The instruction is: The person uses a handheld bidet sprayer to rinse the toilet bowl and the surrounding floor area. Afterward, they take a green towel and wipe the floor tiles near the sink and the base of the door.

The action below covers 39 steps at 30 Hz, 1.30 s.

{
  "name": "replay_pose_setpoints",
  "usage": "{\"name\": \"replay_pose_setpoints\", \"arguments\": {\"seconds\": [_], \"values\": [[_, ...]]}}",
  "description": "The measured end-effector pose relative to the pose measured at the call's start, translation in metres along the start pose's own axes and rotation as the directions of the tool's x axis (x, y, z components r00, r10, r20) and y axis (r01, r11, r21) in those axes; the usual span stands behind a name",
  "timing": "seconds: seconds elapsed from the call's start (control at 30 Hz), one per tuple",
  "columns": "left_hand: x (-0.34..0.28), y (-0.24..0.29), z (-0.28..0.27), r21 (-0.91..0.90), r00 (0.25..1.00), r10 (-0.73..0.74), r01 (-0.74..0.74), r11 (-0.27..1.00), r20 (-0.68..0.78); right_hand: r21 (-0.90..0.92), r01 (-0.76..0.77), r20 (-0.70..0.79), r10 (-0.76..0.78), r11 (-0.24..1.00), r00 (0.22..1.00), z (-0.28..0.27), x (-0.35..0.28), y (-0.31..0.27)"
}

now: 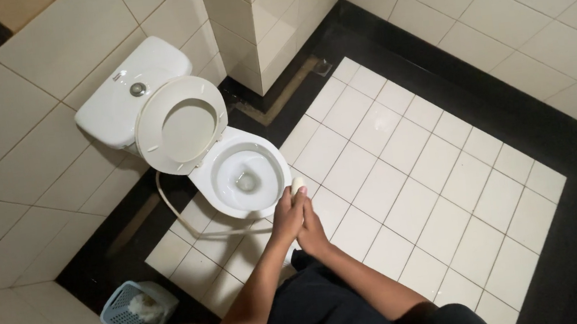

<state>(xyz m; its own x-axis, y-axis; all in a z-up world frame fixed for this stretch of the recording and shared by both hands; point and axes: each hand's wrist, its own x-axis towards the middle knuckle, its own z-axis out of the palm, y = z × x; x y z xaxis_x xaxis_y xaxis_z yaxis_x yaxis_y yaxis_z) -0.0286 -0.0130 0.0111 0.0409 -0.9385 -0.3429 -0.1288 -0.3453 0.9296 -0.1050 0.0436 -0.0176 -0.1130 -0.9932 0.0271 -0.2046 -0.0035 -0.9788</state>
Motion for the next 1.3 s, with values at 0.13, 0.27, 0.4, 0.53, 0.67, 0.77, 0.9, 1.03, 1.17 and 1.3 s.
{"name": "replay_pose_setpoints", "arguments": {"seconds": [0.13, 0.27, 0.4, 0.53, 0.67, 0.77, 0.9, 1.03, 1.17, 1.3], "values": [[-0.004, -0.008, -0.015, -0.010, 0.999, -0.038, 0.038, 0.999, -0.030, -0.047, -0.081, 0.128, 0.087, 0.996, 0.988, 0.010, 0.001, 0.049], [-0.004, -0.030, -0.025, -0.061, 0.988, -0.080, 0.072, 0.996, -0.129, -0.127, -0.103, 0.305, 0.138, 0.986, 0.942, 0.011, 0.000, 0.024], [-0.007, -0.043, -0.034, -0.127, 0.950, -0.081, 0.045, 0.991, -0.300, -0.251, -0.007, 0.451, 0.123, 0.968, 0.884, 0.011, 0.003, -0.014], [-0.005, -0.047, -0.044, -0.175, 0.915, -0.103, 0.037, 0.984, -0.389, -0.336, 0.056, 0.544, 0.145, 0.940, 0.826, 0.014, 0.011, -0.025], [0.013, -0.074, -0.072, -0.286, 0.831, -0.131, -0.035, 0.958, -0.541, -0.238, 0.149, 0.577, 0.016, 0.960, 0.816, 0.010, 0.017, -0.043], [0.024, -0.092, -0.100, -0.316, 0.750, -0.153, -0.078, 0.945, -0.643, -0.191, 0.113, 0.537, 0.007, 0.975, 0.844, 0.009, 0.022, -0.031], [0.018, -0.087, -0.138, -0.392, 0.645, -0.231, -0.115, 0.913, -0.728, -0.156, 0.044, 0.498, 0.040, 0.987, 0.866, 0.017, 0.038, 0.005], [0.020, -0.104, -0.167, -0.384, 0.513, -0.274, -0.119, 0.916, -0.813, -0.179, 0.058, 0.566, 0.055, 0.982, 0.823, 0.039, 0.052, 0.016], [0.008, -0.114, -0.193, -0.393, 0.336, -0.306, -0.230, 0.891, -0.891, -0.127, 0.043, 0.648, 0.050, 0.991, 0.760, 0.065, 0.060, 0.008], [-0.010, -0.123, -0.208, -0.391, 0.206, -0.340, -0.313, 0.866, -0.918, -0.117, 0.044, 0.730, 0.056, 0.992, 0.681, 0.085, 0.069, 0.001]]}}
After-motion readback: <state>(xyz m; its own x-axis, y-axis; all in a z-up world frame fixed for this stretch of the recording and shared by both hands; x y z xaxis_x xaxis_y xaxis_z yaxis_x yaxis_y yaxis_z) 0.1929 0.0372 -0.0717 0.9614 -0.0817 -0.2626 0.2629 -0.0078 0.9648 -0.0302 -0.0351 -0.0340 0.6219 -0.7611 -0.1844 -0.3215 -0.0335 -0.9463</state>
